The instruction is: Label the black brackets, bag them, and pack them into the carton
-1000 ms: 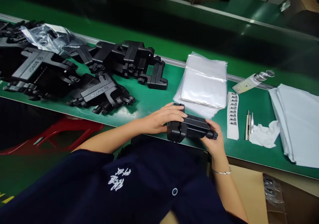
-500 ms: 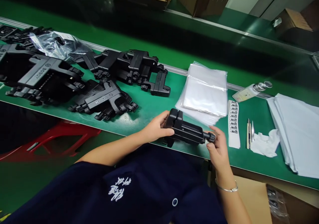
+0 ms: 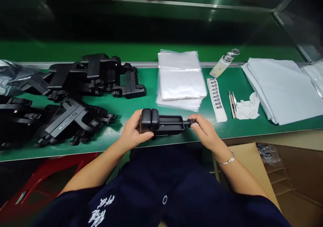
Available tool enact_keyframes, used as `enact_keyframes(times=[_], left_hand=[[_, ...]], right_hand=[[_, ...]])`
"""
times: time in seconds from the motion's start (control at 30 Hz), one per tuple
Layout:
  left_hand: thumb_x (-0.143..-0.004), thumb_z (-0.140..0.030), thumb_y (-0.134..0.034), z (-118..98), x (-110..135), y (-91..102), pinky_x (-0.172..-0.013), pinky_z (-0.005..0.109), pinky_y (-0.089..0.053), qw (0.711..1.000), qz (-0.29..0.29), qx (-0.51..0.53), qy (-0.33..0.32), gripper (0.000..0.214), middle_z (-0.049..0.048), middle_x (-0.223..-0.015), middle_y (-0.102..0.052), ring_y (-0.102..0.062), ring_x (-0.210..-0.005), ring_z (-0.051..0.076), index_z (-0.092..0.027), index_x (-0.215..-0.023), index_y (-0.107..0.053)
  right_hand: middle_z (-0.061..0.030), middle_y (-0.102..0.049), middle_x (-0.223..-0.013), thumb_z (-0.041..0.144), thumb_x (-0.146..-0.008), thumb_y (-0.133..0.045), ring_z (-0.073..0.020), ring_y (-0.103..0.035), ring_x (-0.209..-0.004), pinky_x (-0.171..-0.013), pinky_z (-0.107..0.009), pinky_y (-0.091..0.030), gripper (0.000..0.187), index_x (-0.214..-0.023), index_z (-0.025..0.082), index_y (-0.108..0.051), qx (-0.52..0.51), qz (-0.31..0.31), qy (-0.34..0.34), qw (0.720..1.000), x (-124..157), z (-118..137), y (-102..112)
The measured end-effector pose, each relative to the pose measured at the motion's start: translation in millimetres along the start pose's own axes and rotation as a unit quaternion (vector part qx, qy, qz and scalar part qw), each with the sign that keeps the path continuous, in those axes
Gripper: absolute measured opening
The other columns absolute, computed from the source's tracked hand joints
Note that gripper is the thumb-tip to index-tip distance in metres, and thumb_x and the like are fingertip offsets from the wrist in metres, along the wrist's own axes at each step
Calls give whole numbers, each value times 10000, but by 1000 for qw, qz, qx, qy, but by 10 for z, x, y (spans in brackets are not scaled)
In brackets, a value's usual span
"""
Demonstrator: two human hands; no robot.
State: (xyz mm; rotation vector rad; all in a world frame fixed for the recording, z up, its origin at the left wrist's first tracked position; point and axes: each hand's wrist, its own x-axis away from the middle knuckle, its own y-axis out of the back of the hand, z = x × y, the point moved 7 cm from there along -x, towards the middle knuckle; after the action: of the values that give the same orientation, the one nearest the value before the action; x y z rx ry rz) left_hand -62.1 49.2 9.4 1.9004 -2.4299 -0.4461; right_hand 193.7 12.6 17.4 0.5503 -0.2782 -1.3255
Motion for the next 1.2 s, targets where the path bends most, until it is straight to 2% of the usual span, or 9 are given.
enact_keyframes(times=[0.17, 0.23, 0.3, 0.37, 0.47, 0.57, 0.7, 0.9, 1.2], left_hand=[[-619, -415, -857, -243, -1, -142, -853, 393, -549, 973, 148, -109, -142, 502, 91, -1023, -729, -695, -982, 293, -246, -1054, -672], [-617, -376, -866, -251, 12, -173, -860, 384, -554, 966, 165, -111, -164, 478, 87, -1033, -736, -698, -998, 293, -251, -1040, -683], [-599, -380, -882, -176, -10, -155, -864, 370, -549, 978, 122, -96, -137, 521, 76, -1033, -729, -693, -982, 280, -248, -1060, -680], [-634, -457, -858, -32, -51, -97, -865, 352, -539, 997, 25, -36, -65, 538, 60, -1032, -712, -681, -964, 256, -241, -1085, -663], [-755, -620, -713, 223, -73, -150, -877, 354, -535, 985, -79, 131, 74, 548, 63, -1044, -695, -665, -1000, 249, -219, -1118, -628], [-739, -663, -710, 290, -98, -373, -938, 378, -521, 960, -67, 231, 142, 640, 86, -1097, -697, -643, -1095, 274, -195, -1161, -600], [-722, -635, -753, 198, -132, -503, -1045, 374, -460, 961, -45, 246, 119, 651, 89, -1221, -668, -592, -1202, 273, -195, -1176, -597], [-759, -628, -729, 219, -122, -501, -1037, 365, -464, 956, -47, 265, 114, 605, 91, -1235, -669, -595, -1204, 274, -190, -1163, -624], [-754, -719, -665, 300, -156, -517, -1050, 379, -442, 945, -73, 273, 164, 653, 82, -1178, -695, -604, -1172, 268, -185, -1131, -667]], right_hand=[[3, -544, -684, 634, -867, -574, -148, -507, -634, -630, -288, -453, 445, -810, 194, -608, -282, 100, -158, 941, -19, -304, -196], [16, -521, -636, 632, -815, -643, -133, -483, -599, -617, -279, -444, 449, -763, 187, -608, -325, 112, -186, 920, -20, -370, -241], [19, -524, -622, 646, -812, -641, -126, -482, -584, -614, -276, -446, 464, -769, 185, -609, -343, 81, -196, 915, -20, -415, -230], [6, -569, -668, 685, -840, -578, -131, -508, -592, -633, -288, -470, 500, -868, 188, -623, -347, 24, -184, 919, -16, -430, -181], [-23, -646, -800, 681, -868, -549, -150, -576, -674, -696, -310, -503, 513, -1041, 202, -614, -293, -44, -136, 945, -13, -381, -112], [-13, -643, -752, 649, -859, -595, -148, -592, -654, -656, -298, -511, 448, -933, 208, -611, -247, -68, -120, 959, -32, -330, -122], [46, -542, -609, 647, -754, -710, -112, -518, -512, -544, -274, -533, 458, -840, 221, -567, -309, -100, -163, 931, -60, -351, -154], [50, -553, -651, 620, -692, -774, -106, -555, -557, -574, -281, -594, 474, -865, 224, -580, -376, -105, -197, 899, -36, -424, -221], [9, -634, -810, 468, -759, -769, -136, -600, -733, -668, -261, -526, 345, -959, 235, -612, -386, -120, -140, 904, -76, -427, -191]])
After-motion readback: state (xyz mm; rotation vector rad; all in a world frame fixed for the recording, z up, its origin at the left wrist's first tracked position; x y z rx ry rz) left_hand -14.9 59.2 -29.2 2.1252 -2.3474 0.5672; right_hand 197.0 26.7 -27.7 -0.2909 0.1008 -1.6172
